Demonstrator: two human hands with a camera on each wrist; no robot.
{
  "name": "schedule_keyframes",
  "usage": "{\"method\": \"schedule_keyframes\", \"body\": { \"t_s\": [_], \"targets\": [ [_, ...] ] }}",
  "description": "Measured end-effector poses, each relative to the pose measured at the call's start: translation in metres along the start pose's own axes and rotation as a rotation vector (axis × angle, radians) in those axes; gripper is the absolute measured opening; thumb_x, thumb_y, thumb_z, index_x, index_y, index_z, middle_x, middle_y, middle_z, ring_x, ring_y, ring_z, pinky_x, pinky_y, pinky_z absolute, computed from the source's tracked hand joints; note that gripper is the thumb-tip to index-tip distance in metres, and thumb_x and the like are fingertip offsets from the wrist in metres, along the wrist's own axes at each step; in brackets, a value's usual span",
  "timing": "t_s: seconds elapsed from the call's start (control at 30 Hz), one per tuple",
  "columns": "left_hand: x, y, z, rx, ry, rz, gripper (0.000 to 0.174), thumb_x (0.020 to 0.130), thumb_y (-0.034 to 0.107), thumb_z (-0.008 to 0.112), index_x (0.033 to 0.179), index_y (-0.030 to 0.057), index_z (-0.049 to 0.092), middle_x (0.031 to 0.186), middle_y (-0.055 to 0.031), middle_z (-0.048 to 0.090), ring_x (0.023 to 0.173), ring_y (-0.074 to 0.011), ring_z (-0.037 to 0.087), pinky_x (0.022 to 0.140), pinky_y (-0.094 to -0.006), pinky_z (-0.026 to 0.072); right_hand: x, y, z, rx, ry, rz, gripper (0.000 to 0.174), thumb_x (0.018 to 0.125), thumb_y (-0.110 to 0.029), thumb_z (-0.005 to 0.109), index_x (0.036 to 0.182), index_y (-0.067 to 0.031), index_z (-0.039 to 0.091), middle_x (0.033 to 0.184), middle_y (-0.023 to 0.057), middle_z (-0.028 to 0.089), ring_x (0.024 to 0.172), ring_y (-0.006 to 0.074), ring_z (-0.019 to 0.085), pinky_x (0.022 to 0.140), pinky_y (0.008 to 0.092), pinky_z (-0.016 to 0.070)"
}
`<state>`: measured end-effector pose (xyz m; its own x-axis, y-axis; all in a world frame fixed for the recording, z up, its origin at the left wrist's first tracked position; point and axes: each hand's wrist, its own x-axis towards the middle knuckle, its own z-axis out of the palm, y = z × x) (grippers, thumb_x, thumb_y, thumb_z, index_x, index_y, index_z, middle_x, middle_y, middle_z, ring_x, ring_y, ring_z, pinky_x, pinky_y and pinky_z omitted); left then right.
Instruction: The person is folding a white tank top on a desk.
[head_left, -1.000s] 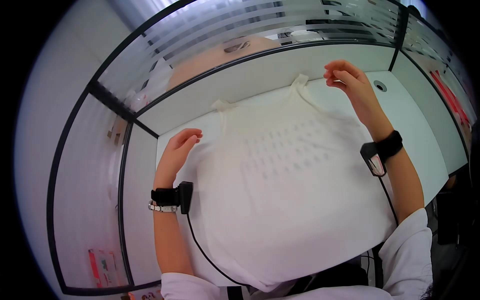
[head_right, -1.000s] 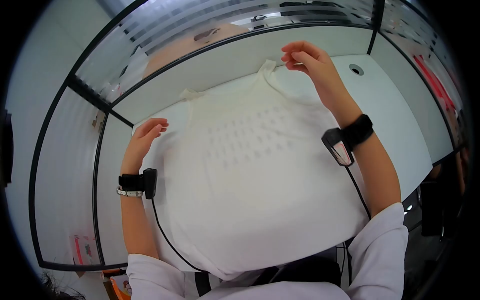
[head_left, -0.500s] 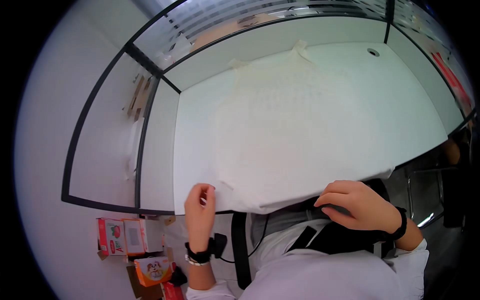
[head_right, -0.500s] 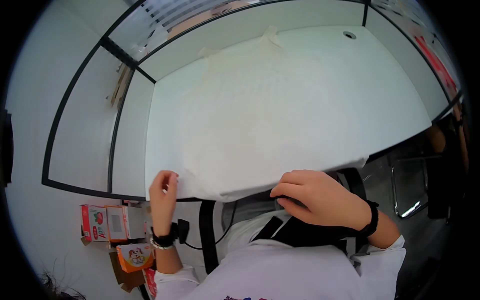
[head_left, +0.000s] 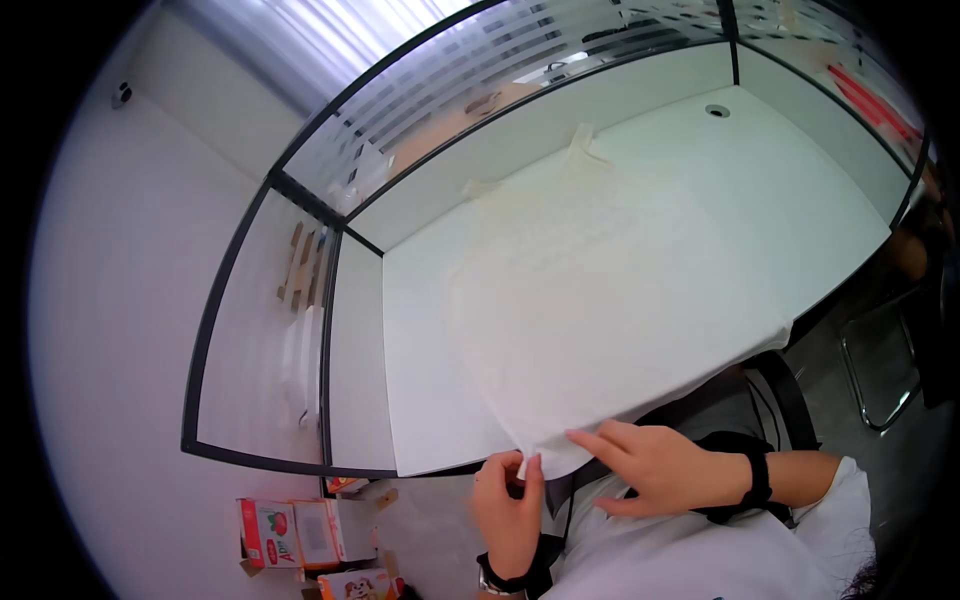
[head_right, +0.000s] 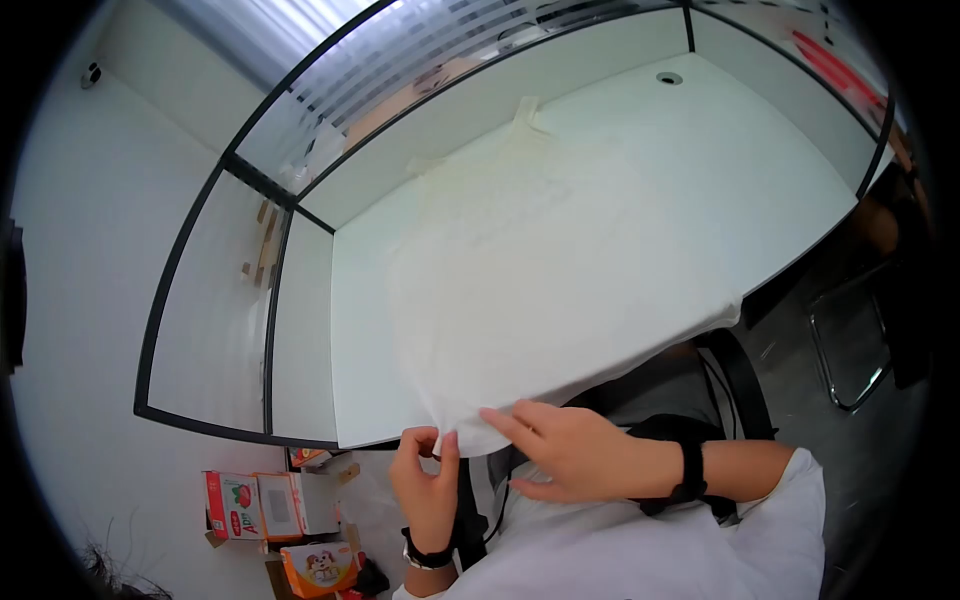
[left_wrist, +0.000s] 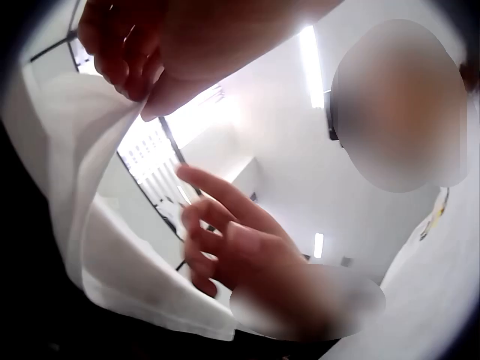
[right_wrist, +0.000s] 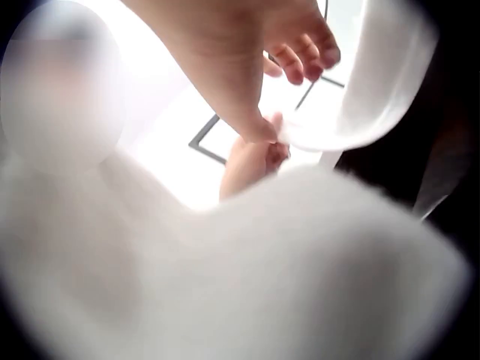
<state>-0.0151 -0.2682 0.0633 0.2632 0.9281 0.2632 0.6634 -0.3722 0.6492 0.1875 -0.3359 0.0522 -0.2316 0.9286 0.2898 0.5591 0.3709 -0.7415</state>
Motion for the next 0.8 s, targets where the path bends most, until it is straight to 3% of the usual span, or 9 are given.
{"method": "schedule_keyframes", "body": {
  "t_s": [0.1,0.17,0.27,0.3,0.4,0.53,0.63,0.73,0.8],
  "targets": [
    [-0.004,0.007,0.002,0.021,-0.023,0.117,0.015,0.084,0.012,0.073,0.084,0.0058,0.059,0.074,-0.004,0.057,0.07,-0.0213,0.054,0.067,-0.0348,0.0413,0.02,-0.002,0.033,-0.201,0.104,-0.237,0.078,0.077,-0.027,0.076,0.142,0.0021,0.043,0.094,0.0084,0.054,0.081,0.0205,0.058,0.061,0.0314,0.0486],
    [0.005,0.009,-0.003,0.085,-0.096,0.183,0.016,0.083,0.012,0.073,0.083,0.0062,0.059,0.074,-0.0036,0.056,0.07,-0.0219,0.053,0.069,-0.0348,0.0401,0.035,0.006,0.043,-0.186,0.248,-0.271,0.069,0.076,-0.023,0.074,0.135,0.0018,0.05,0.088,0.0059,0.055,0.076,0.0195,0.058,0.06,0.0297,0.0479],
    [0.027,0.005,-0.014,0.058,-0.325,0.308,0.012,0.082,0.011,0.073,0.086,0.0055,0.062,0.077,-0.003,0.059,0.074,-0.0225,0.056,0.076,-0.0339,0.0387,0.047,0.017,0.051,-0.289,0.414,-0.268,0.022,0.074,-0.011,0.068,0.093,-0.0035,0.06,0.072,0.0019,0.052,0.066,0.0191,0.057,0.056,0.0292,0.0467],
    [0.04,-0.001,-0.019,-0.01,-0.402,0.344,0.011,0.082,0.01,0.072,0.087,0.0049,0.063,0.079,-0.0034,0.06,0.074,-0.0232,0.057,0.075,-0.0342,0.0401,0.047,0.02,0.052,-0.285,0.423,-0.259,0.022,0.074,-0.011,0.068,0.093,-0.0035,0.06,0.072,0.0019,0.052,0.066,0.0191,0.057,0.056,0.0292,0.0467],
    [0.096,-0.015,-0.021,-0.203,-0.361,0.085,0.017,0.097,0.013,0.059,0.091,-0.0023,0.064,0.082,-0.0039,0.064,0.079,-0.0091,0.056,0.075,-0.0239,0.0453,0.043,0.028,0.055,-0.25,0.39,-0.248,0.014,0.07,-0.007,0.065,0.078,-0.0054,0.054,0.072,0.0053,0.051,0.066,0.0215,0.057,0.057,0.0319,0.0482],
    [0.213,-0.047,0.014,0.007,-0.263,-0.012,0.035,0.098,0.032,0.057,0.101,-0.0027,0.062,0.084,-0.0057,0.063,0.078,-0.0137,0.059,0.072,-0.0262,0.0478,0.042,0.031,0.053,-0.199,0.372,-0.233,0.014,0.07,-0.006,0.065,0.078,-0.0043,0.054,0.076,0.0072,0.05,0.067,0.0219,0.055,0.058,0.0325,0.0477],
    [0.297,-0.072,0.048,0.134,-0.398,-0.259,0.056,0.092,0.052,0.058,0.088,-0.0032,0.058,0.075,-0.0083,0.06,0.059,-0.0147,0.055,0.06,-0.0285,0.0486,0.042,0.035,0.05,-0.213,0.338,-0.218,0.015,0.07,-0.006,0.066,0.079,-0.0038,0.054,0.078,0.0079,0.049,0.073,0.0229,0.055,0.065,0.0319,0.0484],
    [0.321,-0.054,0.063,0.417,-0.491,-0.205,0.046,0.088,0.043,0.064,0.08,-0.0028,0.058,0.066,-0.0086,0.057,0.056,-0.0192,0.053,0.055,-0.0316,0.0464,0.041,0.039,0.05,-0.104,0.33,-0.177,0.016,0.072,-0.003,0.065,0.084,-0.0027,0.055,0.082,0.0088,0.049,0.076,0.0236,0.055,0.067,0.0325,0.0488],
    [0.331,-0.057,0.067,0.194,-0.519,-0.243,0.039,0.087,0.037,0.066,0.081,-0.0003,0.058,0.067,-0.0062,0.057,0.057,-0.0171,0.053,0.056,-0.0305,0.047,0.04,0.04,0.05,-0.058,0.346,-0.158,0.016,0.073,-0.002,0.065,0.085,-0.0024,0.055,0.083,0.009,0.049,0.076,0.0239,0.055,0.068,0.0329,0.049]
  ]
}}
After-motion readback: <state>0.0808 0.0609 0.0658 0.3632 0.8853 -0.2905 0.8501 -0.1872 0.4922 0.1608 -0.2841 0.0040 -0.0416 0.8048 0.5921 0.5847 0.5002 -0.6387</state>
